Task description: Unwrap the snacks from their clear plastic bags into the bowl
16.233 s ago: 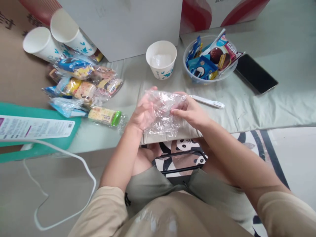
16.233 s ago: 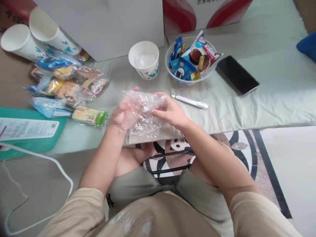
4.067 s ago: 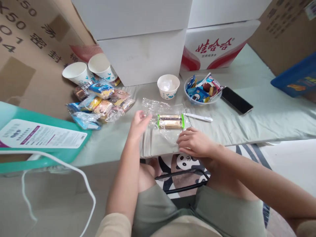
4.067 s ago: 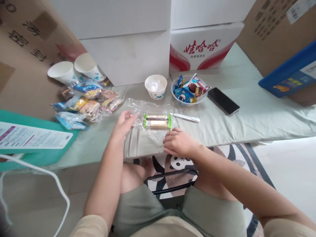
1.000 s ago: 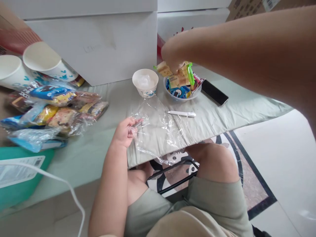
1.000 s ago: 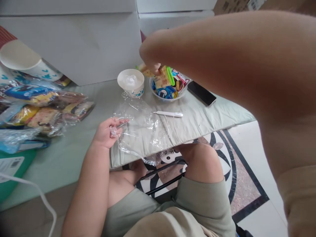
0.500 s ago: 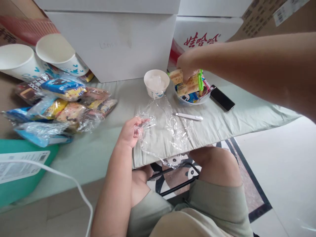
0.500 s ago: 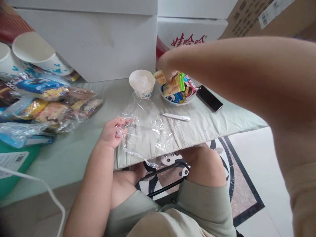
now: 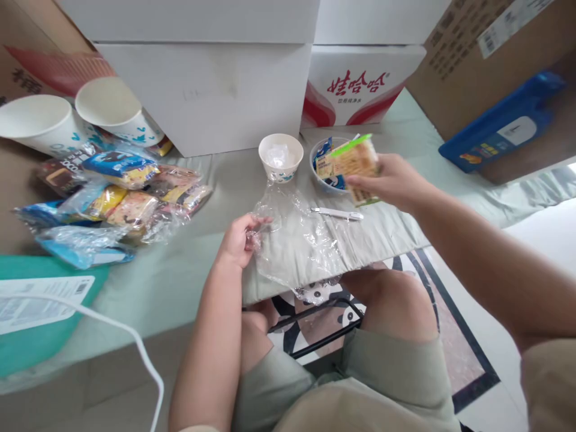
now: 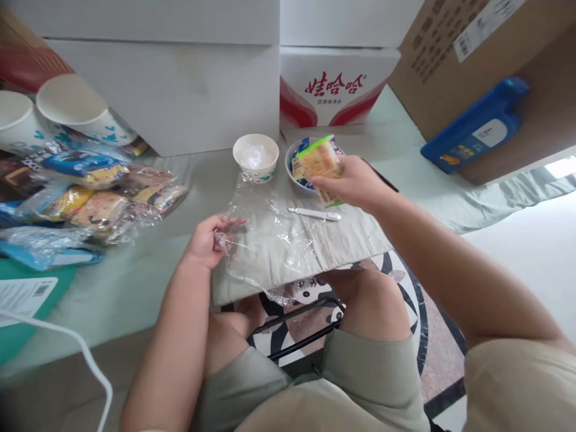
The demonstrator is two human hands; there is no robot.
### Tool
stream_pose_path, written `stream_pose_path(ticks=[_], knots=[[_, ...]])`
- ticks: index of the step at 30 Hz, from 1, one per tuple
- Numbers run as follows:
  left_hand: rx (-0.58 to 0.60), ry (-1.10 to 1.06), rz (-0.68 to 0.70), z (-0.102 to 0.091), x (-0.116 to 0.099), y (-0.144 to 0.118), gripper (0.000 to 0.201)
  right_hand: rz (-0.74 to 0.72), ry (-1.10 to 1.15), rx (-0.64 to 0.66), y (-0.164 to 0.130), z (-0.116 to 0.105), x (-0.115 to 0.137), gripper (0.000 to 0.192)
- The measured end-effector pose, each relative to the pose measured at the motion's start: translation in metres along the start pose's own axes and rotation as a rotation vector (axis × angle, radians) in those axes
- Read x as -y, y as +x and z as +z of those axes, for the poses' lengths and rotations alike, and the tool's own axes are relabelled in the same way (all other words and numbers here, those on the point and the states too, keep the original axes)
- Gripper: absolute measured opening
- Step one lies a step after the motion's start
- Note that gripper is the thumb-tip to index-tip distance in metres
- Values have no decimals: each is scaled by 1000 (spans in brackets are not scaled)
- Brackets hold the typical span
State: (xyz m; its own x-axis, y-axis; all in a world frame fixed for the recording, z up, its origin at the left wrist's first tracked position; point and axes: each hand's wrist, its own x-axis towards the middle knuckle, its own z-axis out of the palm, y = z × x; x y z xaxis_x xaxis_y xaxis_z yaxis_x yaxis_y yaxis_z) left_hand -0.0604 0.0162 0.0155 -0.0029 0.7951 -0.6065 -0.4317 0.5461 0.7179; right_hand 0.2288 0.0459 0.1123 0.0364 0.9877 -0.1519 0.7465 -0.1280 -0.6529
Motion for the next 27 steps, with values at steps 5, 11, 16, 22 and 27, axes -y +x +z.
stream_pose_path(ticks=[5, 11, 16, 22, 27], knots=[[22, 24, 13, 2, 4, -3, 11, -148, -321, -33, 43, 8, 26, 23], [26, 37, 15, -8, 0, 2, 15, -203, -450, 147, 111, -14, 45, 30], [39, 31, 8, -10, -3, 3, 12, -271, -555, 211, 140, 11, 39, 37], [8, -17, 17, -14, -5, -2, 13, -202, -545, 275, 108, 25, 47, 39], [32, -42, 35, -19, -5, -2, 18, -185, -78, -52, 57, -12, 30, 41]])
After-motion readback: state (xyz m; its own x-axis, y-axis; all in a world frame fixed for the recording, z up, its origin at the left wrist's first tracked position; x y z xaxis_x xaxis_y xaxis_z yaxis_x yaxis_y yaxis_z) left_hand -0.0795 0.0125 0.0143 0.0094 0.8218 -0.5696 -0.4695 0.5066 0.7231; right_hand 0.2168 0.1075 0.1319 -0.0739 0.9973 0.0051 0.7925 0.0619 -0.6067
